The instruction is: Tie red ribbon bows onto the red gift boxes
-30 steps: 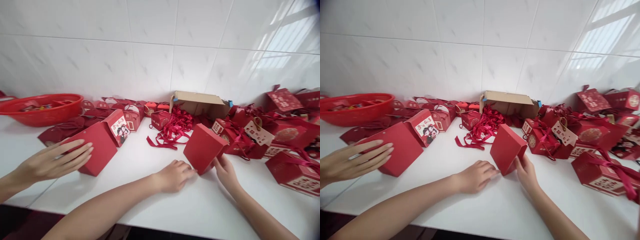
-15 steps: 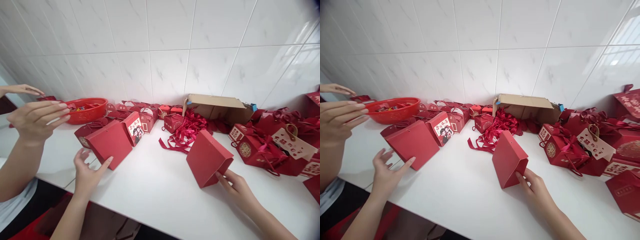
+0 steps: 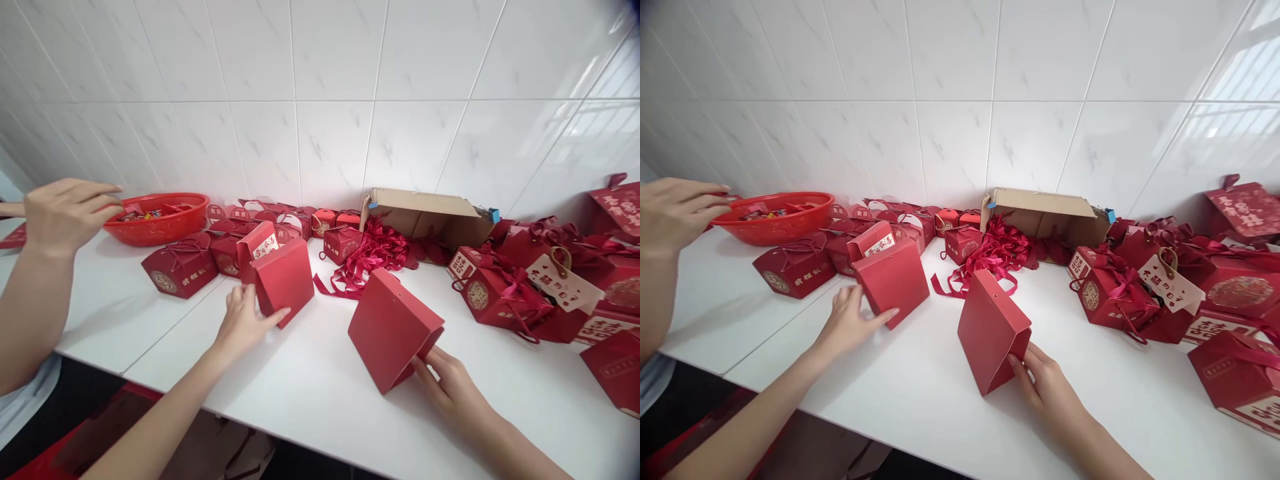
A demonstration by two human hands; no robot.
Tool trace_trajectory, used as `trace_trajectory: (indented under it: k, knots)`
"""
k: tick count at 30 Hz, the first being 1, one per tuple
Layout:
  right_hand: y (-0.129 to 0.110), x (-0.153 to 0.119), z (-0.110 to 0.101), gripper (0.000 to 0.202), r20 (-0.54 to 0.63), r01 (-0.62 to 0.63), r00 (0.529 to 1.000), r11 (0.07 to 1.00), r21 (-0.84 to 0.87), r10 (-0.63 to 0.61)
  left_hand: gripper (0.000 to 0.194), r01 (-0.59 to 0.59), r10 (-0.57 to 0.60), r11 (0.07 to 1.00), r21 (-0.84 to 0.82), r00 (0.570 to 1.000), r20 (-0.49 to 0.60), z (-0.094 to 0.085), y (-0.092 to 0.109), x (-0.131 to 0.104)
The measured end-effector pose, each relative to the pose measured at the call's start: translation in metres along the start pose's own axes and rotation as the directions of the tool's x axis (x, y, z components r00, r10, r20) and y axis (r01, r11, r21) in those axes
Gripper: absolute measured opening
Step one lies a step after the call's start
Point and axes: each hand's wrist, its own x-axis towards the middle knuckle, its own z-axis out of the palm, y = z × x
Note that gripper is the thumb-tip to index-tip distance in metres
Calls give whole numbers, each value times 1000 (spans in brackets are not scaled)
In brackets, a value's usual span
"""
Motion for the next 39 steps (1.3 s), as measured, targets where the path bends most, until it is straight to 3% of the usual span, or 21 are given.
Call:
trace_trajectory:
  k: [2,4,8,10,17,22,26,29,32,34,37,39]
  knots:
    - [-2,0,0,23,4,-1,1000,1000,5,1,71,-42,71,980,195,987,-144,7,2,22]
    - [-4,0,-1,24,11,-8,1000,1000,4,8,71,-14,75,965,260,971,-227,16,0,40]
    - [-7,0,-2,26,18,-15,1000,1000,-8,15,69,106,-69,984,141,967,-244,31,-13,59]
    - [-7,0,-1,27,3,-20,1000,1000,-19,20,68,106,-83,991,84,968,-238,33,-19,62]
    - [-4,-2,2,30,-49,-55,997,997,-61,52,56,-1,9,999,35,974,-228,26,-27,60]
    - [1,-2,0,29,-66,-66,996,994,-88,60,54,-79,82,997,25,980,-179,13,-21,25]
    - [5,-2,0,28,-119,-50,992,990,-134,34,60,-208,207,978,-34,978,-17,7,4,-26]
    - [4,-3,1,26,-136,9,990,986,-167,-32,71,-307,317,946,-106,942,105,15,38,-51]
    - [6,-5,-1,26,-175,54,980,974,-220,-94,89,-337,354,933,-126,924,146,30,74,-57]
    - [11,-4,-7,28,-224,19,971,964,-266,-80,92,-334,350,936,-113,916,197,41,94,-54]
    - [23,0,-21,32,-251,-85,968,949,-305,6,83,-400,422,907,-135,869,259,52,111,-50]
    - [29,2,-33,34,-218,-135,973,942,-306,69,84,-478,515,856,-197,826,230,57,113,-49]
